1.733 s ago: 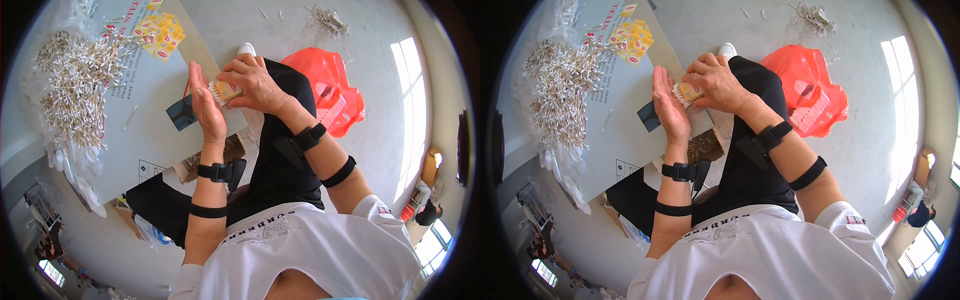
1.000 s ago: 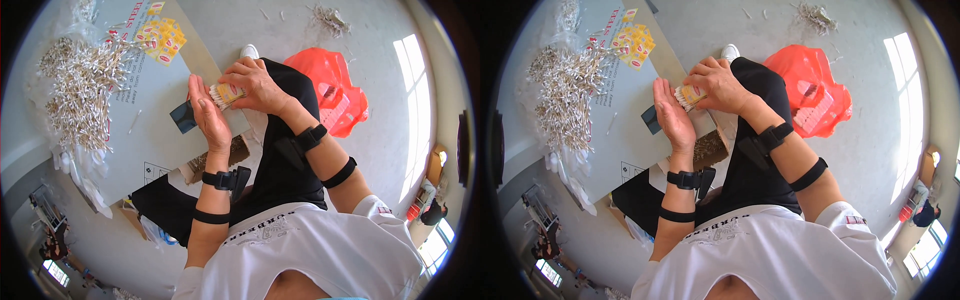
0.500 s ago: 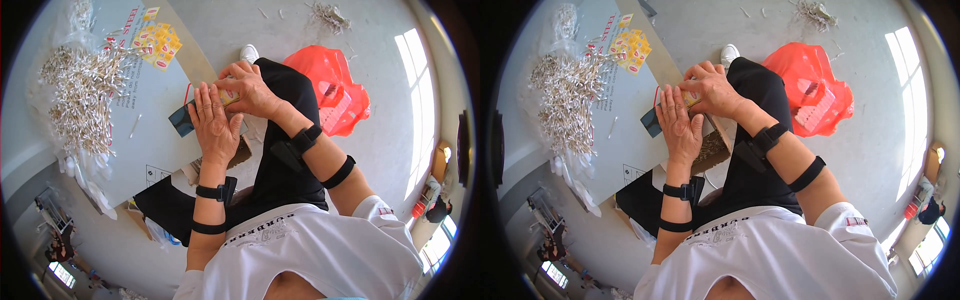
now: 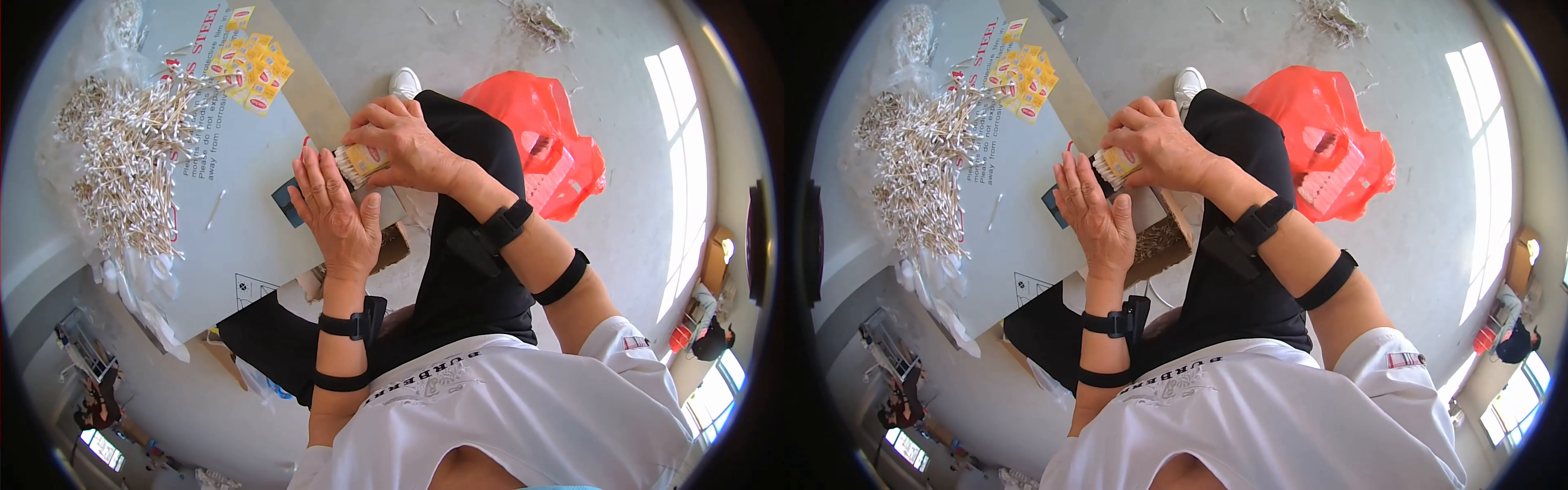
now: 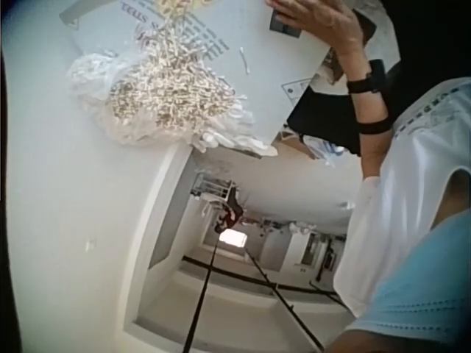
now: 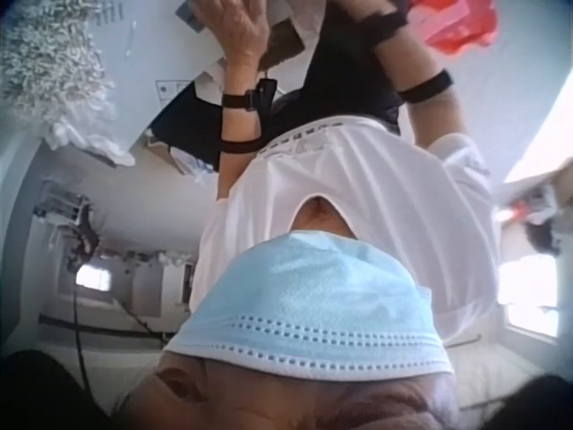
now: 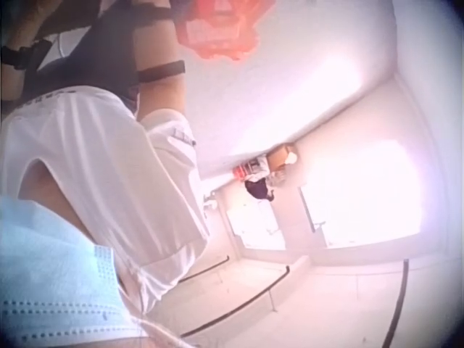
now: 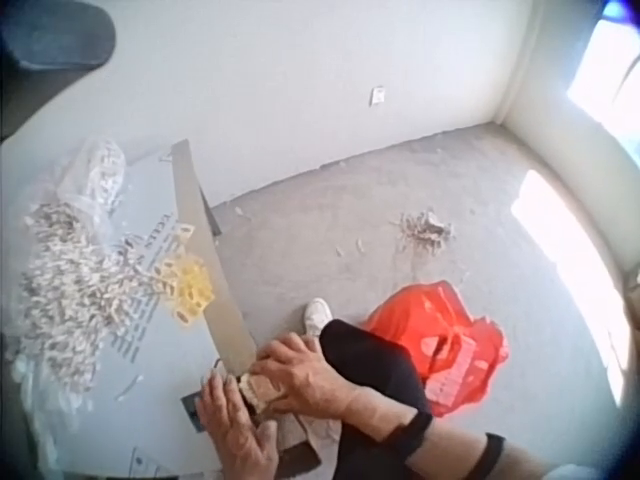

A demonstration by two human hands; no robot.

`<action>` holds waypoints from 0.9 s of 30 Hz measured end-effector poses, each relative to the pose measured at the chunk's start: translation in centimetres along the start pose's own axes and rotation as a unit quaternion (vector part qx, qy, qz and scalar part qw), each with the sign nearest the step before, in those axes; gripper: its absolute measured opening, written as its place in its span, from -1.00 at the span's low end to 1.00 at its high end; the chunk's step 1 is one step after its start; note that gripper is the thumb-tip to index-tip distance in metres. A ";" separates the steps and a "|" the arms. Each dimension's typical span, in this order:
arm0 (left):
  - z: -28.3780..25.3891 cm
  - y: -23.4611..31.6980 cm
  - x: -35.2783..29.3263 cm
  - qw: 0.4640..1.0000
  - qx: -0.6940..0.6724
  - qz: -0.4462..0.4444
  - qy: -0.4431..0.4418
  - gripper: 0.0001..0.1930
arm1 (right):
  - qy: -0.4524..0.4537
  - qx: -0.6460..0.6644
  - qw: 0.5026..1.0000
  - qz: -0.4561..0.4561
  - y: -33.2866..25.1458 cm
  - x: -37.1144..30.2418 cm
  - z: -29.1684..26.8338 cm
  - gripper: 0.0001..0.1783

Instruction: Picking up individual cotton swabs and arranging them into a cardboard retail package.

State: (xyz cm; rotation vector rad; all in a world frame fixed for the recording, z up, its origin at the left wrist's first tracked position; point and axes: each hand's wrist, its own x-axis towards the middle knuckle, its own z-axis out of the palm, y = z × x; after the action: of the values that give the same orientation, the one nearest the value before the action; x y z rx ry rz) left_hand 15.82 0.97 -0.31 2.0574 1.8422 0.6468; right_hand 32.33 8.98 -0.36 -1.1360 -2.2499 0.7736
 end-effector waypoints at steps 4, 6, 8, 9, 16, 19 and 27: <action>-0.7 0.6 0.7 0.992 0.045 0.073 -0.088 -0.15 | -0.001 0.010 1.000 0.017 0.1 -0.1 0.4 -0.37; -0.2 1.0 0.5 0.990 0.034 0.073 -0.118 -0.15 | 0.028 0.013 1.000 0.004 0.4 0.0 0.8 -0.37; -0.3 0.7 -1.0 0.998 -0.002 0.023 -0.060 -0.14 | 0.024 0.010 1.000 0.001 0.3 -0.4 0.7 -0.37; -0.3 0.5 -1.6 0.999 -0.037 -0.027 -0.002 -0.13 | 0.019 0.008 1.000 -0.002 0.2 -0.5 0.6 -0.37; 0.8 -0.1 -1.0 0.992 0.087 -0.025 -0.088 -0.11 | 0.000 0.006 1.000 0.007 -0.2 0.0 0.2 -0.30; 0.8 0.2 -0.8 0.993 0.076 -0.032 -0.079 -0.09 | -0.012 -0.002 1.000 0.012 -0.2 0.0 0.1 -0.30; 0.5 0.1 -0.5 0.997 0.018 -0.035 -0.069 -0.10 | -0.002 -0.020 0.999 -0.031 0.2 0.2 0.3 -0.28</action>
State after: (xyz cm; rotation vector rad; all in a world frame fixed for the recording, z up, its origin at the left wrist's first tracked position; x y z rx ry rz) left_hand 16.14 0.46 -0.72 1.9969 1.8498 0.4445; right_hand 32.10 9.19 -0.69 -1.0790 -2.3020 0.7098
